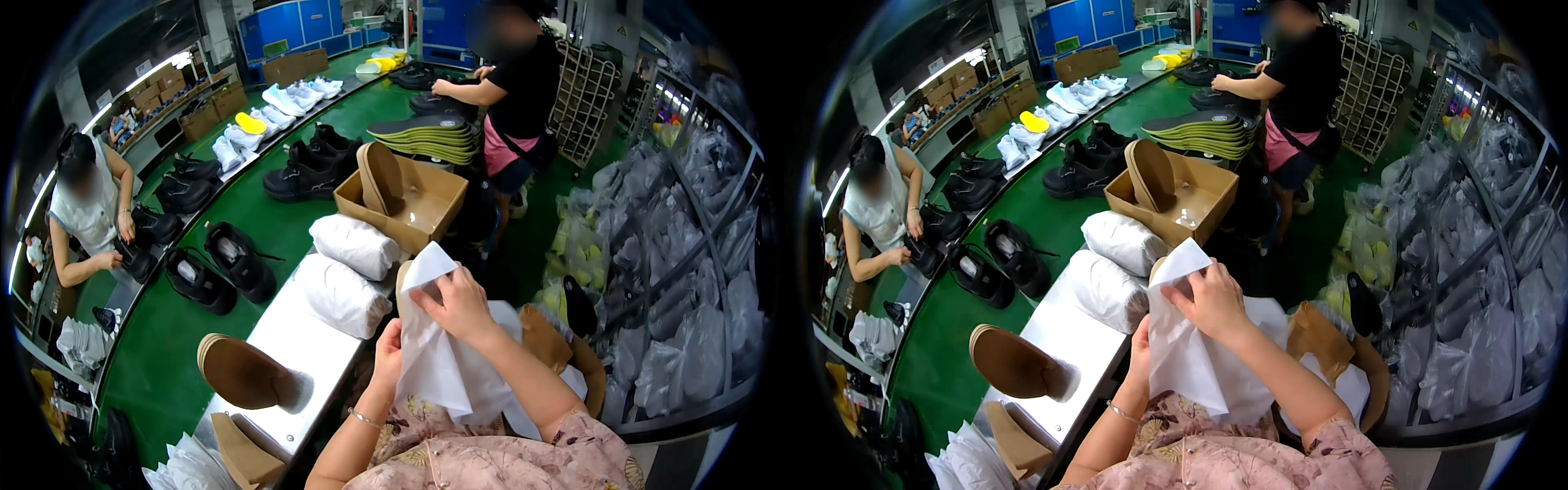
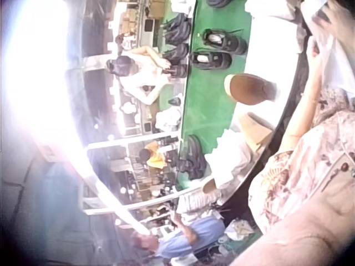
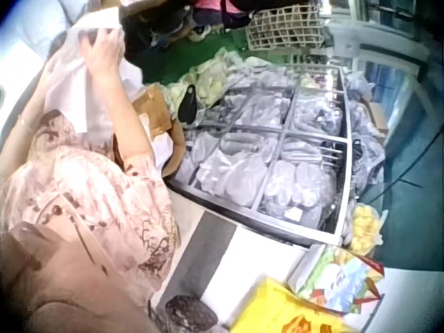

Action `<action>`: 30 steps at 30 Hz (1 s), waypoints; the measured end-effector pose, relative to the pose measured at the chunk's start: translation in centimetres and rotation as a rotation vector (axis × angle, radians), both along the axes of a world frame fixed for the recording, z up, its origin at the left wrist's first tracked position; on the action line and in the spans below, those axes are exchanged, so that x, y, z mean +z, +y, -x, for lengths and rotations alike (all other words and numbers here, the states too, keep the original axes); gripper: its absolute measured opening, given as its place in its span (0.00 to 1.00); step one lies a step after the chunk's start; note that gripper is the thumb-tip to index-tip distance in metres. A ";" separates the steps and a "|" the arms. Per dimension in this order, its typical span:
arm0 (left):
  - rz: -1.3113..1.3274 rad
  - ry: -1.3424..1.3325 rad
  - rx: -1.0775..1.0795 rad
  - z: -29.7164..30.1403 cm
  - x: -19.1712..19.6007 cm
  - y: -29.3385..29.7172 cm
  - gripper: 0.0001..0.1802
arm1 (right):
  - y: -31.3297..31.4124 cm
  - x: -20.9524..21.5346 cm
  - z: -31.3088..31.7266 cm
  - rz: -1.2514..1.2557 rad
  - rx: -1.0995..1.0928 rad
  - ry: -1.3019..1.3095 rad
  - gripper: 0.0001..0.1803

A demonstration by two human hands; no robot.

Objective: The person stuffs a shoe with paper by hand, then wraps a shoe insert in paper and places it onto a table.

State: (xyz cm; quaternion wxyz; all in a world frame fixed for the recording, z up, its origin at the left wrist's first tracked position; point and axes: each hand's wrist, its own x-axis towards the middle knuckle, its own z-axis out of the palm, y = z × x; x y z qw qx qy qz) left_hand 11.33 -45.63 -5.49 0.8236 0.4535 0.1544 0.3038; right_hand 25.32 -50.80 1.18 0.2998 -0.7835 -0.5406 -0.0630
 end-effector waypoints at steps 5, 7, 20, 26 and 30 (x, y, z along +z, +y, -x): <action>0.046 -0.040 0.026 0.9 0.6 0.4 0.13 | 0.4 -1.0 1.3 -0.030 0.114 0.058 0.41; 0.017 -0.047 0.056 0.6 -0.1 0.7 0.14 | 0.6 -0.7 1.3 0.021 0.182 0.086 0.51; -0.129 -0.012 -0.190 1.2 1.7 0.8 0.27 | -0.4 0.2 -1.1 0.435 0.326 0.296 0.56; -0.044 -0.082 -0.070 0.9 1.3 3.2 0.24 | -2.0 1.5 -0.2 0.359 0.062 -0.092 0.45; -0.689 0.211 0.372 0.4 4.6 2.3 0.22 | -3.5 2.1 0.9 0.476 0.018 -0.401 0.34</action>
